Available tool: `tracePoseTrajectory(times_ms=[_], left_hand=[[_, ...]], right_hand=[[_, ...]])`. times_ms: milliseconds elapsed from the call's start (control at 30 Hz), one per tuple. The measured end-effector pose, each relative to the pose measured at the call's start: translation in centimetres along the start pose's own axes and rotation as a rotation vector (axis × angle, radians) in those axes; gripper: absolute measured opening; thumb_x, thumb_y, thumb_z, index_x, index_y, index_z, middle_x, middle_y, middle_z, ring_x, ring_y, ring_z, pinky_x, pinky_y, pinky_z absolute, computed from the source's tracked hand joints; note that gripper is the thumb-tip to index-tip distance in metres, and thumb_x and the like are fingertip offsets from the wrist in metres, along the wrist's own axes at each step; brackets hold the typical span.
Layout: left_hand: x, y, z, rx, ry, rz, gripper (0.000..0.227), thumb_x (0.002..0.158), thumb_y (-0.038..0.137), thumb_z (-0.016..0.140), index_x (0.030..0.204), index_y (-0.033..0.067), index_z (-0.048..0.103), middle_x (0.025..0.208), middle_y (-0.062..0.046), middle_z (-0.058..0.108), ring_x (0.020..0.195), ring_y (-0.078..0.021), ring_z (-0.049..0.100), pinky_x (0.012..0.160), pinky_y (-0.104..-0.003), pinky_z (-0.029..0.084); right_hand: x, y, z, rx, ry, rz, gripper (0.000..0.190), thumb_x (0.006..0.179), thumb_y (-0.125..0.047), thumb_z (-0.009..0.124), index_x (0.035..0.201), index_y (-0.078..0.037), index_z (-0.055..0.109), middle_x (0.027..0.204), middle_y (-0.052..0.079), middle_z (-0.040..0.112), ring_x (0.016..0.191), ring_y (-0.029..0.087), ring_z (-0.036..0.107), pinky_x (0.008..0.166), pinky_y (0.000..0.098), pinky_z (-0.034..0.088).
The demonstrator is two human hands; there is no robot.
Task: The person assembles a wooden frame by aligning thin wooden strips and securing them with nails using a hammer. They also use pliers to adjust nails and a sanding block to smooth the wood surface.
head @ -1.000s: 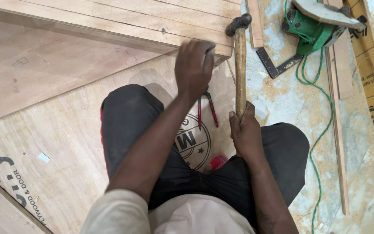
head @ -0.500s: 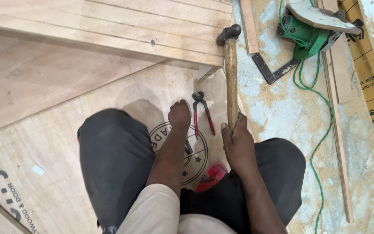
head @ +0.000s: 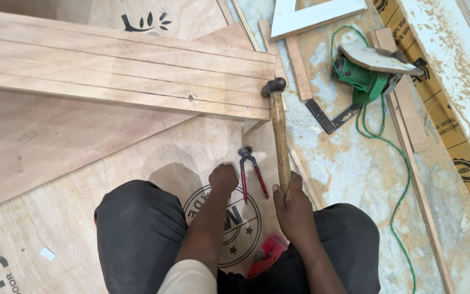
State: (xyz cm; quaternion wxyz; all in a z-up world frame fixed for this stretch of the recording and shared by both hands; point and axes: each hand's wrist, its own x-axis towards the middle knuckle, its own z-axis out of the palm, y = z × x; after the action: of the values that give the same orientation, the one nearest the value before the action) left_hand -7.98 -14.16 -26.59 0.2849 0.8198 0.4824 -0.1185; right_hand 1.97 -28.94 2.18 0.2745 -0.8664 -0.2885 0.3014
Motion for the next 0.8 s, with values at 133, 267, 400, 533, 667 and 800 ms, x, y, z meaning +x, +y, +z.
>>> tracePoseTrajectory(times_ms=[133,267,400,533,667,800], left_hand=[[-0.6,2.7,-7.4,0.44,-0.354,0.475,0.019,0.081,0.011,0.072,0.098,0.0091,0.08,0.103,-0.013,0.076,0.099,-0.0312,0.074,0.08,-0.045,0.059],[-5.2,5.3,-21.3,0.797,-0.694,0.688,0.022,0.073,0.015,0.081,0.095,0.0102,0.08,0.096,-0.012,0.076,0.096,-0.0286,0.072,0.078,-0.044,0.057],[-9.8,13.0,-35.6,0.421,-0.714,0.698,0.013,0.083,0.014,0.07,0.082,0.0108,0.082,0.078,-0.011,0.078,0.075,-0.0223,0.075,0.073,-0.041,0.055],[-12.8,21.9,-40.6,-0.185,-0.491,0.898,0.051,0.095,0.036,0.067,0.14,0.0175,0.052,0.109,-0.008,0.077,0.096,-0.0199,0.077,0.085,-0.038,0.061],[-10.4,24.2,-39.2,-0.017,0.232,1.096,0.07,0.094,0.031,0.069,0.154,0.0113,0.04,0.139,-0.021,0.06,0.123,-0.0397,0.06,0.101,-0.058,0.043],[-2.8,18.1,-36.9,-0.113,0.527,0.903,0.052,0.106,0.025,0.068,0.151,0.0068,0.049,0.146,-0.019,0.059,0.135,-0.0376,0.054,0.114,-0.049,0.041]], right_hand=[[0.1,1.0,0.5,-0.023,0.043,-0.068,0.048,0.096,-0.024,0.061,0.136,-0.005,0.042,0.083,0.027,0.071,0.078,0.048,0.07,0.066,0.055,0.054],[0.2,1.4,0.7,-0.02,0.031,-0.087,0.047,0.097,-0.023,0.06,0.135,-0.005,0.042,0.087,0.028,0.071,0.082,0.049,0.07,0.07,0.0562,0.055],[0.2,0.8,0.1,0.008,0.006,-0.062,0.042,0.099,-0.023,0.056,0.133,-0.005,0.042,0.087,0.028,0.071,0.082,0.049,0.069,0.071,0.057,0.054],[-0.1,0.1,-0.2,0.009,-0.031,-0.001,0.039,0.101,-0.025,0.055,0.131,-0.004,0.042,0.085,0.027,0.071,0.078,0.048,0.07,0.07,0.0562,0.054],[-0.2,0.0,-0.5,0.04,-0.008,-0.072,0.037,0.101,-0.024,0.055,0.129,-0.004,0.043,0.084,0.027,0.071,0.077,0.047,0.07,0.068,0.0555,0.054],[0.0,0.2,-0.5,0.038,-0.03,-0.049,0.041,0.1,-0.025,0.056,0.132,-0.004,0.042,0.084,0.027,0.071,0.076,0.047,0.07,0.068,0.0549,0.055]])
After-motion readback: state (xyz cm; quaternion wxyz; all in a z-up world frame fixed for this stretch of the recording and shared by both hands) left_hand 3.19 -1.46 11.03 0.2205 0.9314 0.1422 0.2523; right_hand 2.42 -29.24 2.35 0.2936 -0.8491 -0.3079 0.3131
